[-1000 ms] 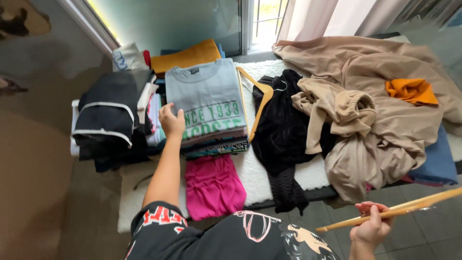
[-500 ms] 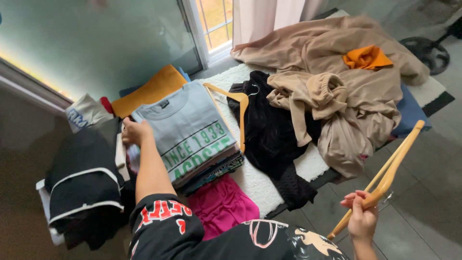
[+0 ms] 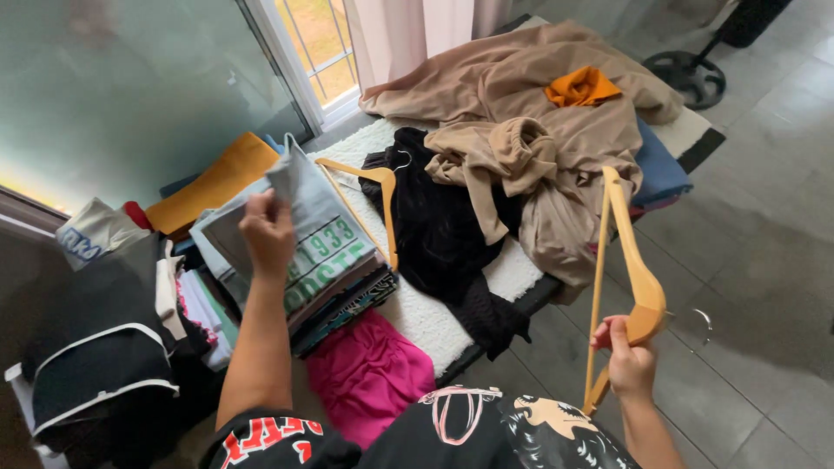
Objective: The person picks up folded t-shirts from a pile on a table, places them onto wooden hangers, and hangs them on a clothing rack. The person repeats this process for several shirts of different colors.
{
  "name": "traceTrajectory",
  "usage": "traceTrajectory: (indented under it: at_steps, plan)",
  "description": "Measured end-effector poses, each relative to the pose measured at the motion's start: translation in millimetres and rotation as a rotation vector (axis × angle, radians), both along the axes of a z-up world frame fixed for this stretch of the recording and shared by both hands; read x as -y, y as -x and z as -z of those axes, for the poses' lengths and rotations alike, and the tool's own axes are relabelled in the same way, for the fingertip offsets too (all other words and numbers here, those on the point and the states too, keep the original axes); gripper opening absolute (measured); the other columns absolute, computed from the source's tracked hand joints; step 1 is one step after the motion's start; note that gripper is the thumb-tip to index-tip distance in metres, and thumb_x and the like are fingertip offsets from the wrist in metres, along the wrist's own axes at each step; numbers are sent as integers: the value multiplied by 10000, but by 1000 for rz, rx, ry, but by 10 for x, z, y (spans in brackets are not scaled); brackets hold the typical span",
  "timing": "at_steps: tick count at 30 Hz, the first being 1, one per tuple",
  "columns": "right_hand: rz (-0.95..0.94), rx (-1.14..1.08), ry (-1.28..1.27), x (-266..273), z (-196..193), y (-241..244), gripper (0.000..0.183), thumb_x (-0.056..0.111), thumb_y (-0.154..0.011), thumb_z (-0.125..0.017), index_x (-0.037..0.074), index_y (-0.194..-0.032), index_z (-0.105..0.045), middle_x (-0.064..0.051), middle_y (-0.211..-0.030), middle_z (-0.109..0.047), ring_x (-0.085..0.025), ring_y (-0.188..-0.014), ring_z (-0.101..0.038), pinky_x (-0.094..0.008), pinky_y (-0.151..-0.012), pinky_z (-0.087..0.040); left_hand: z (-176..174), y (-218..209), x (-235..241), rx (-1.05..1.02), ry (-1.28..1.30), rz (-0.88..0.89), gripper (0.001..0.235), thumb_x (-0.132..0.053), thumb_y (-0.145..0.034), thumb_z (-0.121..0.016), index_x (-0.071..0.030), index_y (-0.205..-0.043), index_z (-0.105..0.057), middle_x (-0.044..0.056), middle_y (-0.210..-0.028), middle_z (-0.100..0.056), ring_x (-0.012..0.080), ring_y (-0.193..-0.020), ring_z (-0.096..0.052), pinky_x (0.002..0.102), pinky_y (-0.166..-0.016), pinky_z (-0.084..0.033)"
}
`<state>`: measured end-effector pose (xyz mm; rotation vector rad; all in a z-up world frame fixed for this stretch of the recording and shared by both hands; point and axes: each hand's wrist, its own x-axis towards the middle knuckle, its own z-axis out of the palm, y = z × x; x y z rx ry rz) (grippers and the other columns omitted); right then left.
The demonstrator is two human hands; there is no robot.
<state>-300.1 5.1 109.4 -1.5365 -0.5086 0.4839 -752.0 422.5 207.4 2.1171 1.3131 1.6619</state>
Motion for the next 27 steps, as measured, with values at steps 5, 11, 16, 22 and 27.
traceTrajectory:
  at_steps: [5,11,16,22,27]
  plan:
    - [0,-8,-175,82,102,-299,206,152,-1135,-561,-11,-1026,-624,-151,-685,-612,-233,-546,-631,-355,-567,-590,-560,-1598,1514,15,-24,540,84,-44,-911,-671,-98,-875,-617,120,-1029,-788,348,-830,-746,369,-671,-564]
    - [-123,-80,-344,292,-442,-455,297,-88,-837,-746,-67,-1110,-631,-287,-1022,-739,-237,-542,-686,-326,-475,-593,-940,-2782,2981,205,170,1305,75,-56,-929,-671,-66,-920,-597,119,-1017,-802,256,-747,-752,292,-656,-570]
    - [-247,19,-462,622,-1087,-728,518,96,-868,-671,-108,-1334,-572,-310,-1451,-568,-278,-1224,-642,-310,-982,-549,-1515,-3305,3560,544,374,1804,115,64,-922,-659,62,-972,-556,284,-1052,-728,282,-827,-732,342,-704,-590]
    - [-223,-72,-436,1081,-589,-1133,608,-70,-655,-894,-41,-1221,-674,-186,-890,-759,-213,-696,-712,-362,-664,-626,-1436,-3893,3850,606,422,1804,151,56,-940,-637,18,-943,-492,246,-996,-709,220,-835,-644,285,-689,-504]
    - [-104,-45,-198,1538,-5,-1580,182,-22,-808,-790,-5,-890,-628,-73,-456,-514,-138,-317,-455,-253,-328,-349,-1289,-4255,3674,726,402,1577,162,23,-940,-633,-30,-903,-484,180,-931,-682,162,-766,-576,248,-626,-410]
